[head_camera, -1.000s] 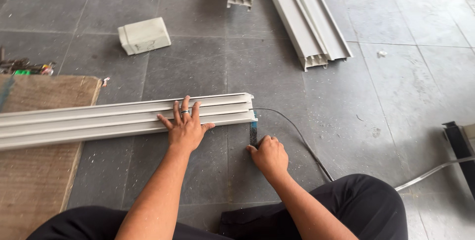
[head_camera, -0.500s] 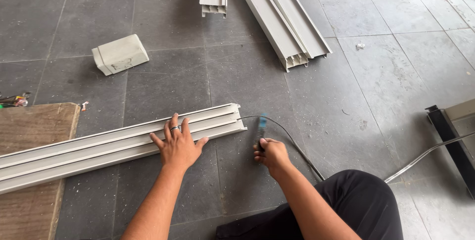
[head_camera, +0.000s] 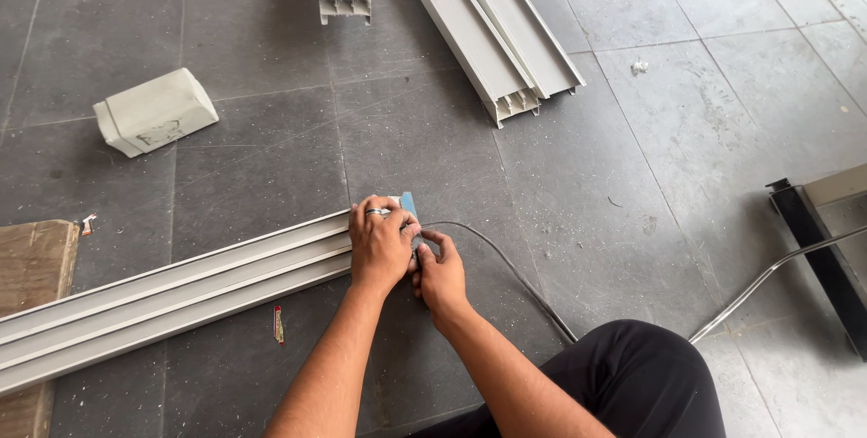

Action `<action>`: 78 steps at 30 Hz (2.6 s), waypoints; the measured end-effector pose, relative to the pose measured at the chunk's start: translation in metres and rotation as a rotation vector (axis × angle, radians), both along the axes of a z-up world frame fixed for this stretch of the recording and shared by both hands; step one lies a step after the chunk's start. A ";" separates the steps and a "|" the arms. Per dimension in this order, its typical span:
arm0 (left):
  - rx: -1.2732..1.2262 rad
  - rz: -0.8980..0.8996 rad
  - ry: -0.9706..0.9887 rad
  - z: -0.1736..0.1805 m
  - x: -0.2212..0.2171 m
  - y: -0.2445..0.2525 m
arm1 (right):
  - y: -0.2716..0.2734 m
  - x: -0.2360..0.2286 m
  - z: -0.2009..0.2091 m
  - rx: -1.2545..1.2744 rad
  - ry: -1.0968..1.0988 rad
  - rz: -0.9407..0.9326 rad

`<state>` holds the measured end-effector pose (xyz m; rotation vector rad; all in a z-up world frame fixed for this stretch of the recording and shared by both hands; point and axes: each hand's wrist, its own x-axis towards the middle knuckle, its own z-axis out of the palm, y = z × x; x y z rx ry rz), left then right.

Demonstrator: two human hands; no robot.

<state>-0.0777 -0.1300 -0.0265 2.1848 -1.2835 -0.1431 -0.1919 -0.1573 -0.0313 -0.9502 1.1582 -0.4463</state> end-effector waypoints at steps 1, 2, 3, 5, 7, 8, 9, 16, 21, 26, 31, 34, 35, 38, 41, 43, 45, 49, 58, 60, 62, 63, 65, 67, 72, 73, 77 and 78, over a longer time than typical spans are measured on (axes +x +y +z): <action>-0.007 0.005 0.012 -0.002 0.001 0.000 | 0.001 0.005 0.002 0.006 0.008 -0.018; -0.014 0.015 0.024 -0.003 0.001 0.001 | 0.001 0.012 0.005 0.011 0.015 -0.031; -0.018 0.012 0.023 -0.004 0.000 0.002 | 0.000 0.016 0.007 0.016 0.022 -0.044; -0.031 0.008 0.012 -0.003 0.000 0.002 | -0.004 0.020 0.011 -0.002 0.085 -0.032; -0.035 0.024 -0.007 -0.006 0.001 0.001 | 0.001 0.019 0.008 -0.030 0.102 -0.013; -0.042 0.031 -0.013 -0.008 0.001 -0.001 | 0.001 0.017 0.005 -0.057 0.086 -0.004; -0.045 0.040 -0.012 -0.011 -0.001 0.000 | 0.002 0.015 0.003 -0.085 0.070 0.006; -0.239 0.133 0.186 -0.037 0.016 -0.009 | 0.031 -0.010 0.019 -0.007 0.074 0.007; -0.239 0.092 0.364 -0.018 0.036 0.007 | 0.008 -0.039 0.051 -0.548 0.717 0.090; -0.134 -0.053 0.307 0.037 0.032 0.037 | -0.001 -0.033 0.082 -1.254 0.461 0.051; 0.068 0.028 0.398 0.075 0.034 0.045 | -0.031 -0.007 0.069 -1.225 0.192 0.391; 0.119 0.014 0.319 0.077 0.044 0.042 | -0.047 0.002 0.061 -0.798 0.178 0.472; 0.107 -0.009 0.279 0.073 0.046 0.038 | -0.053 0.005 0.058 -0.776 0.212 0.482; 0.098 -0.074 0.069 0.054 0.054 0.026 | -0.072 0.013 0.049 -0.934 0.271 0.517; 0.162 -0.049 -0.014 0.035 0.058 0.009 | -0.084 0.023 0.037 -1.086 0.272 0.525; 0.221 -0.078 -0.100 0.026 0.061 0.002 | -0.088 0.028 0.030 -1.113 0.302 0.537; 0.263 -0.105 -0.156 0.019 0.062 -0.004 | -0.088 0.031 0.022 -1.100 0.372 0.573; 0.355 -0.185 -0.240 0.017 0.069 -0.004 | -0.087 0.029 0.012 -1.036 0.304 0.574; 0.480 -0.290 -0.395 0.024 0.069 -0.005 | -0.076 0.038 0.045 -1.037 0.543 0.778; 0.472 -0.304 -0.402 0.023 0.069 -0.004 | -0.071 0.039 0.052 -1.010 0.589 0.828; 0.443 -0.316 -0.399 0.022 0.071 -0.002 | -0.065 0.042 0.054 -1.036 0.650 0.831; 0.442 -0.318 -0.410 0.022 0.071 0.000 | -0.063 0.043 0.054 -1.050 0.681 0.831; 0.437 -0.320 -0.437 0.021 0.071 0.003 | -0.059 0.046 0.051 -1.090 0.693 0.809; 0.415 -0.325 -0.455 0.018 0.073 0.005 | -0.055 0.049 0.046 -1.178 0.701 0.785; 0.360 -0.334 -0.489 0.006 0.077 0.008 | -0.052 0.051 0.038 -1.326 0.724 0.800; 0.357 -0.336 -0.500 0.005 0.079 0.009 | -0.053 0.052 0.037 -1.318 0.745 0.812; 0.307 -0.327 -0.569 0.001 0.094 0.034 | -0.051 0.052 0.032 -1.310 0.787 0.853; 0.373 -0.316 -0.575 0.003 0.104 0.047 | -0.051 0.051 0.031 -1.316 0.785 0.858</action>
